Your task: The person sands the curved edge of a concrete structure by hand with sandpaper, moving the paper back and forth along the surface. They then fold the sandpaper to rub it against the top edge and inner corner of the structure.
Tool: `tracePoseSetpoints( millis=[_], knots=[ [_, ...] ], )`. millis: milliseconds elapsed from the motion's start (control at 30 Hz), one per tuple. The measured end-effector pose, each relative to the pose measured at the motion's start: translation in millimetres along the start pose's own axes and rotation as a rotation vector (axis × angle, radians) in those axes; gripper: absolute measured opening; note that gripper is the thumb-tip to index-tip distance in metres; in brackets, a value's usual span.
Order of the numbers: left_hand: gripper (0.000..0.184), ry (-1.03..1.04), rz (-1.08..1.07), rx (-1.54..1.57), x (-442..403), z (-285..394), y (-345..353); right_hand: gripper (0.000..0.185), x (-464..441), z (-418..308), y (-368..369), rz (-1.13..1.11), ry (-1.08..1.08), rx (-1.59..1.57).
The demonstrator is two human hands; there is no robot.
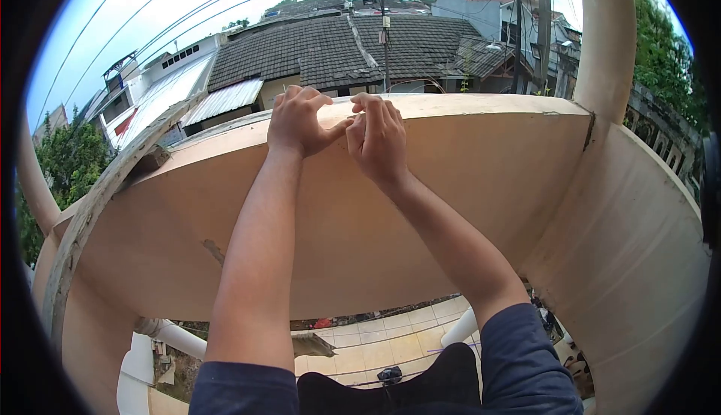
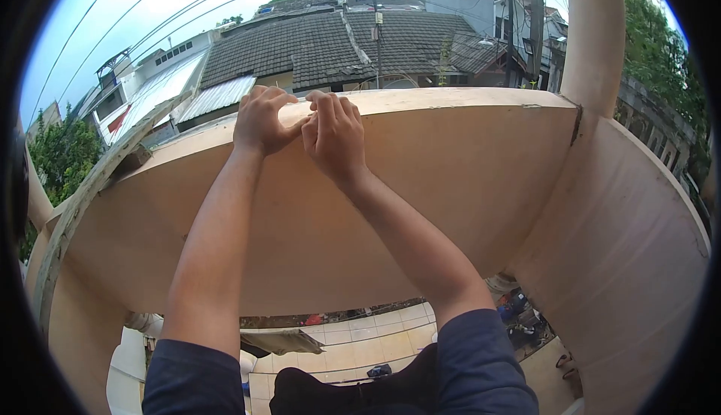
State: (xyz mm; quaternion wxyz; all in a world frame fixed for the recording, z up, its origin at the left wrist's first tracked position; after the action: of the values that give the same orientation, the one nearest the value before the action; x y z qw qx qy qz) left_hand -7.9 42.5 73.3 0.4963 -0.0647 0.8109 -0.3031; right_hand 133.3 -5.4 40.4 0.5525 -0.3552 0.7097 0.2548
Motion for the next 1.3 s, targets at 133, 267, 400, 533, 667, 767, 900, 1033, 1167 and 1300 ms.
tracePoseSetpoints(
  millis=[133,267,400,533,667,767,900,1033,1167,1300],
  knots=[
    [0.047,-0.043,0.021,0.057,4,-6,2,0.037,-7,-21,8,-0.012,-0.156,-0.041],
    [0.037,-0.010,0.069,0.063,2,-8,-2,0.036,-3,-35,10,-0.061,0.085,-0.280],
    [0.039,-0.031,0.005,0.007,5,-5,3,0.033,-8,-52,9,-0.053,-0.229,-0.151],
    [0.049,-0.063,-0.007,0.045,2,-7,2,0.039,-7,-7,11,-0.114,-0.306,0.114],
    [0.055,-0.016,0.059,0.012,2,-1,1,0.058,14,20,29,-0.190,-0.361,0.379],
    [0.061,-0.047,-0.008,0.026,2,-3,2,0.075,20,15,30,-0.114,-0.366,0.505],
    [0.069,-0.073,-0.114,0.050,0,-7,9,0.088,19,18,40,-0.077,-0.313,0.563],
    [0.063,-0.053,-0.115,0.038,2,-4,10,0.094,18,18,37,-0.150,-0.258,0.384],
    [0.046,0.008,-0.002,0.036,3,1,-1,0.093,16,21,39,-0.116,-0.255,0.428],
    [0.052,-0.008,-0.052,0.091,3,-6,7,0.091,12,27,35,-0.026,-0.293,0.518]
  ],
)
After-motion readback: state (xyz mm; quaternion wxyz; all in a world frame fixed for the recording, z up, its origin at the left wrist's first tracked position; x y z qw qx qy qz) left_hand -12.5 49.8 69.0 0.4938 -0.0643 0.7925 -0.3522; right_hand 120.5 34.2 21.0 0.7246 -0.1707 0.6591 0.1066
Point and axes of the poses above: each hand's wrist, its own x-axis away from the middle knuckle, its own y-axis out of the palm, z = x × y, the point moved 10 cm from there along -x, towards the middle knuckle, and after that the axes turned 11 degrees about y, right-handed, at the moved point
